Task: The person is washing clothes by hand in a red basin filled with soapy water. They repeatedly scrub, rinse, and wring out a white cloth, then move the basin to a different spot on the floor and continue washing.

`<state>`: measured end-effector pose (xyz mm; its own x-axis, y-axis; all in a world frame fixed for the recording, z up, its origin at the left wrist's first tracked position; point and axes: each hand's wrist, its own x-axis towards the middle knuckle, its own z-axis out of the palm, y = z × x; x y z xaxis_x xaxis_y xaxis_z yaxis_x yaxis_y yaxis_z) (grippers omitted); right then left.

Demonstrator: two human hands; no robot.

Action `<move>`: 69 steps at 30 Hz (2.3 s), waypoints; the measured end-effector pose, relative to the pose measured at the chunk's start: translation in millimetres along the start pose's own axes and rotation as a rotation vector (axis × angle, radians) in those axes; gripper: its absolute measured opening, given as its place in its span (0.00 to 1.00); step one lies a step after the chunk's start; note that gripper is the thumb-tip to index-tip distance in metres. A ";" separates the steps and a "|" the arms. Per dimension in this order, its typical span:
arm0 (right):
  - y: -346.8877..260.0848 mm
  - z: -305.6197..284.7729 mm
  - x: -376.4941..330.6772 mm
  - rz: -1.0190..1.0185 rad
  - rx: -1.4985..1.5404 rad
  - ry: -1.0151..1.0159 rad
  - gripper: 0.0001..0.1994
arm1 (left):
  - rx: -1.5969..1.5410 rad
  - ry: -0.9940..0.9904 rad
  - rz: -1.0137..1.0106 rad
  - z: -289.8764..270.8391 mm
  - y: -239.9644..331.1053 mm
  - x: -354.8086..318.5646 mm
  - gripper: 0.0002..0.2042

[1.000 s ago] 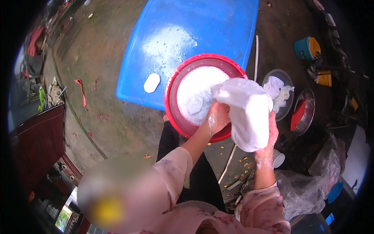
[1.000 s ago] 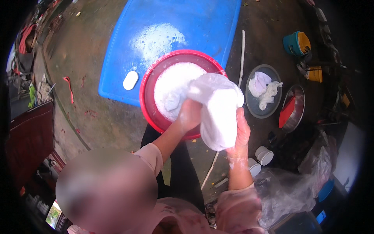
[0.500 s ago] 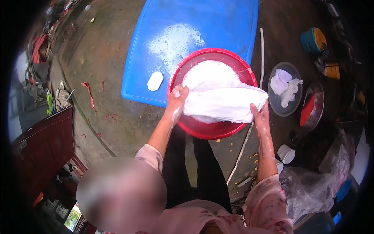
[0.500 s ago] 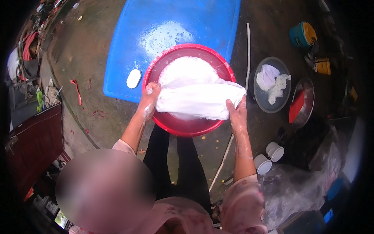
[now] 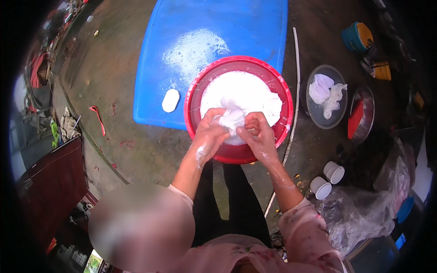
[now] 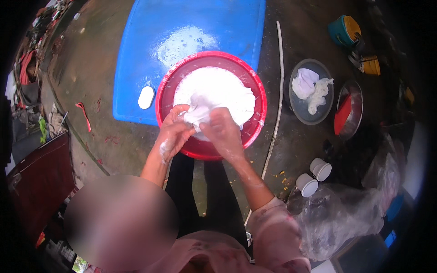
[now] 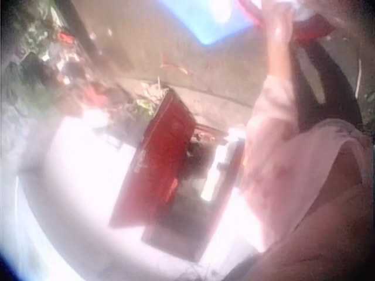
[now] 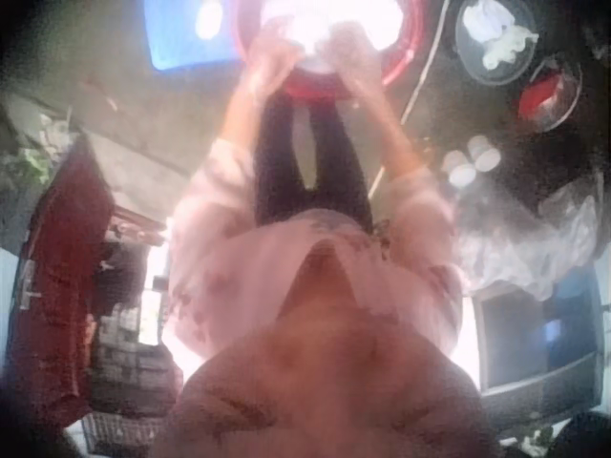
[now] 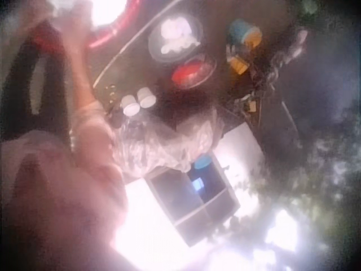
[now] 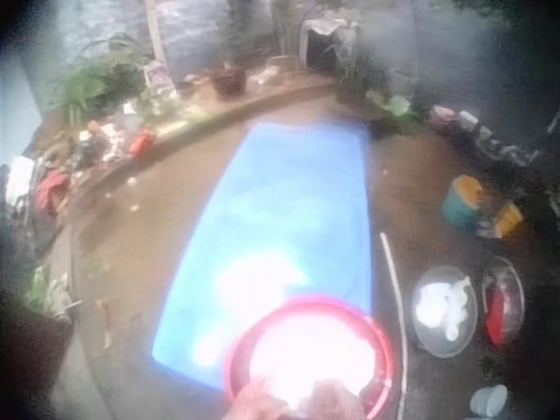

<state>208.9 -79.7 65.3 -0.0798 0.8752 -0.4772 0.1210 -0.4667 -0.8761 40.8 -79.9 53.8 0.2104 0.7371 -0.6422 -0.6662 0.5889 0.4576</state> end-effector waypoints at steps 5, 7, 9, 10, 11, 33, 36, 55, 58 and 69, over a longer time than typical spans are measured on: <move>6.0 -19.4 8.0 0.157 0.138 -0.009 0.06 | 0.580 0.012 0.147 17.0 -14.8 1.4 0.19; 3.9 -24.3 7.8 0.234 0.134 -0.037 0.07 | 0.828 0.007 0.226 21.1 -21.1 -1.5 0.16; 6.1 -25.4 7.2 0.249 0.128 -0.046 0.09 | 0.985 0.019 0.295 24.5 -24.0 -5.7 0.16; 8.6 -26.1 6.9 0.263 0.130 -0.058 0.08 | 1.064 0.027 0.330 28.3 -23.7 -8.4 0.15; 12.2 -28.1 6.9 0.278 0.133 -0.070 0.07 | 1.039 0.054 0.397 30.1 -27.0 -10.1 0.13; 44.0 -75.8 12.5 0.069 0.547 0.395 0.05 | 1.181 -0.263 0.440 14.3 -3.6 46.0 0.05; 20.0 -77.0 14.2 0.064 0.638 0.509 0.06 | 1.304 -0.218 0.435 12.1 5.2 36.8 0.05; 26.2 -88.8 26.7 0.056 0.536 0.513 0.05 | 1.630 -0.837 1.005 26.1 -21.3 35.5 0.05; 40.5 -114.4 30.6 -0.014 0.525 0.600 0.05 | 1.993 -1.034 0.510 -3.2 -11.5 19.1 0.14; -1.3 -107.2 11.8 0.158 0.519 0.311 0.13 | 1.968 -0.252 0.511 -40.4 -34.2 63.4 0.13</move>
<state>313.9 -55.1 68.1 0.2011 0.7505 -0.6296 -0.3948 -0.5261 -0.7532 48.1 -66.7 -27.5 0.4826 0.8348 -0.2652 0.7870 -0.2804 0.5496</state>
